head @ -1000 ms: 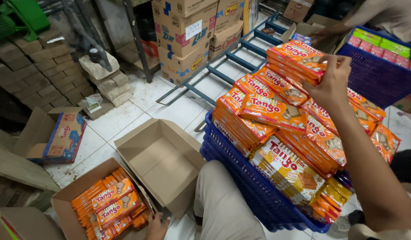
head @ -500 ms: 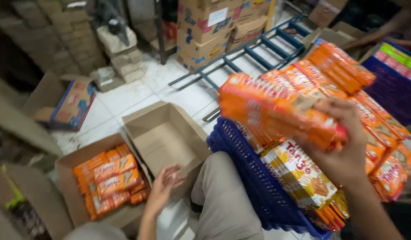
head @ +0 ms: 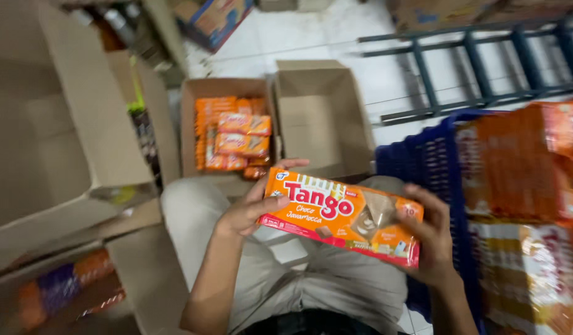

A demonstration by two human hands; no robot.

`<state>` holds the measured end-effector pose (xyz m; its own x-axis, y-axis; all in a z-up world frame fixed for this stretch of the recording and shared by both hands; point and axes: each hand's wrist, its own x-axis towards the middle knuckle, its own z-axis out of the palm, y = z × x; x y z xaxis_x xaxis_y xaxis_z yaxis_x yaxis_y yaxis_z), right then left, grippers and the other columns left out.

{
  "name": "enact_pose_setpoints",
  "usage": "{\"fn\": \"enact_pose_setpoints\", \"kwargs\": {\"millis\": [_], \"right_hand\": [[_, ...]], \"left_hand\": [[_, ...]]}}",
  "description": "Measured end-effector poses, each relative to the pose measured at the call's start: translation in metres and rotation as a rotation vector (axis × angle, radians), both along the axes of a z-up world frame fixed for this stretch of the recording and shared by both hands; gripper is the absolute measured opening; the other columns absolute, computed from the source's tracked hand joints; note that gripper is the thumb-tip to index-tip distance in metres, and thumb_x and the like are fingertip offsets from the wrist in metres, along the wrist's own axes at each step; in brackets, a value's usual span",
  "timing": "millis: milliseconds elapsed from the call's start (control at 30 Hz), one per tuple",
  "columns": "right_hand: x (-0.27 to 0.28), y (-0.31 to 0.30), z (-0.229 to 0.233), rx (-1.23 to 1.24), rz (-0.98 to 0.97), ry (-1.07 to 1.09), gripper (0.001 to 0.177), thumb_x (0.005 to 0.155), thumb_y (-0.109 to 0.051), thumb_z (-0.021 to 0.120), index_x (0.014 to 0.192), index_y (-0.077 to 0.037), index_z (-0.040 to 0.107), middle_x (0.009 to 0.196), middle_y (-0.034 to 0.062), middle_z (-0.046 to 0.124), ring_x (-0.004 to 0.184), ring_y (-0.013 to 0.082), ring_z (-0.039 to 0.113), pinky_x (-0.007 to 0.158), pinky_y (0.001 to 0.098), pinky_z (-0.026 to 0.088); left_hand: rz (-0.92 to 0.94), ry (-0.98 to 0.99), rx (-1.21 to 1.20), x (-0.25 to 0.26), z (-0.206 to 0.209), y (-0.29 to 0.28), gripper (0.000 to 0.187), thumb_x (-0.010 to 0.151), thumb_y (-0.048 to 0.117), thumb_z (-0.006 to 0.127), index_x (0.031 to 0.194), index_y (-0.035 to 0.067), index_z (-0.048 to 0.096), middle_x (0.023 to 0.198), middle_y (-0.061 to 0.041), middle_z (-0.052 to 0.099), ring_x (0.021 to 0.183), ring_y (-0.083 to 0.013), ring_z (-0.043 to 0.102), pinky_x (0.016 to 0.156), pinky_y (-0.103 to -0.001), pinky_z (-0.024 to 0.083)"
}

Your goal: The person sits on a low stool and repeatedly picks up packs of Tango snacks from a blue crate, placing them into a cardboard box. The person arranges the snack packs neatly inside the box, filling it up over time.

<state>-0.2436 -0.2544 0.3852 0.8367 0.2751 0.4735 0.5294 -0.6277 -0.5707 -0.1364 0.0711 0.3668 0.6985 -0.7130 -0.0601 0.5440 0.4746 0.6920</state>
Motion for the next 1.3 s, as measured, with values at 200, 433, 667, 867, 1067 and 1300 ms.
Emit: {"fn": "enact_pose_setpoints", "kwargs": {"millis": [200, 433, 667, 867, 1067, 1300], "right_hand": [[0.051, 0.052, -0.014, 0.447, 0.159, 0.471, 0.138, 0.054, -0.02, 0.088, 0.158, -0.007, -0.001, 0.162, 0.0249, 0.015, 0.149, 0.0376, 0.014, 0.115, 0.0565, 0.02], [0.067, 0.063, -0.107, 0.716, 0.075, 1.016, 0.102, 0.076, -0.03, 0.069, 0.16, -0.008, 0.015, 0.149, 0.0225, 0.04, 0.133, 0.0295, 0.044, 0.105, 0.0484, 0.041], [0.094, 0.083, -0.193, 0.808, -0.099, 1.167, 0.072, 0.082, -0.014, 0.07, 0.147, -0.004, 0.042, 0.132, 0.0175, 0.051, 0.118, 0.0285, 0.053, 0.095, 0.0428, 0.049], [0.157, 0.113, -0.257, 0.858, -0.169, 1.272, 0.06, 0.086, -0.014, 0.071, 0.14, -0.007, 0.045, 0.132, 0.0188, 0.046, 0.12, 0.0342, 0.051, 0.091, 0.0488, 0.05], [0.251, 0.141, -0.309, 0.859, -0.119, 1.309, 0.055, 0.088, -0.011, 0.072, 0.134, -0.014, 0.043, 0.133, 0.0178, 0.046, 0.12, 0.0328, 0.053, 0.092, 0.0452, 0.051], [0.312, 0.167, -0.417, 0.862, -0.196, 1.188, 0.052, 0.089, -0.012, 0.078, 0.128, -0.019, 0.045, 0.124, 0.0078, 0.052, 0.104, 0.0184, 0.06, 0.077, 0.0281, 0.06]], "left_hand": [[0.39, 0.048, 0.097, -0.021, -0.052, 0.027, 0.082, 0.079, 0.032, 0.073, 0.148, 0.007, 0.038, 0.111, -0.018, 0.068, 0.092, -0.0211, 0.07, 0.079, -0.038, 0.062], [0.478, 0.092, 0.241, -0.037, -0.108, 0.057, 0.078, 0.08, 0.028, 0.075, 0.148, 0.012, 0.04, 0.123, -0.013, 0.063, 0.104, -0.021, 0.064, 0.086, -0.039, 0.058], [0.254, -0.033, 0.557, 0.001, -0.143, 0.086, 0.066, 0.089, 0.018, 0.071, 0.143, -0.002, 0.039, 0.127, -0.022, 0.056, 0.118, -0.0308, 0.054, 0.103, -0.046, 0.044], [0.26, -0.14, 0.907, 0.077, -0.162, 0.105, 0.062, 0.087, 0.018, 0.071, 0.137, -0.008, 0.042, 0.122, -0.032, 0.057, 0.12, -0.0459, 0.055, 0.103, -0.055, 0.043], [0.225, -0.031, 1.286, 0.148, -0.239, 0.115, 0.08, 0.08, 0.048, 0.074, 0.143, 0.014, 0.037, 0.131, -0.024, 0.06, 0.123, -0.0403, 0.059, 0.103, -0.051, 0.048], [-0.08, -0.264, 1.856, 0.162, -0.297, 0.111, 0.072, 0.088, 0.054, 0.059, 0.141, 0.01, 0.038, 0.126, -0.023, 0.052, 0.111, -0.0473, 0.061, 0.086, -0.06, 0.053]]}}
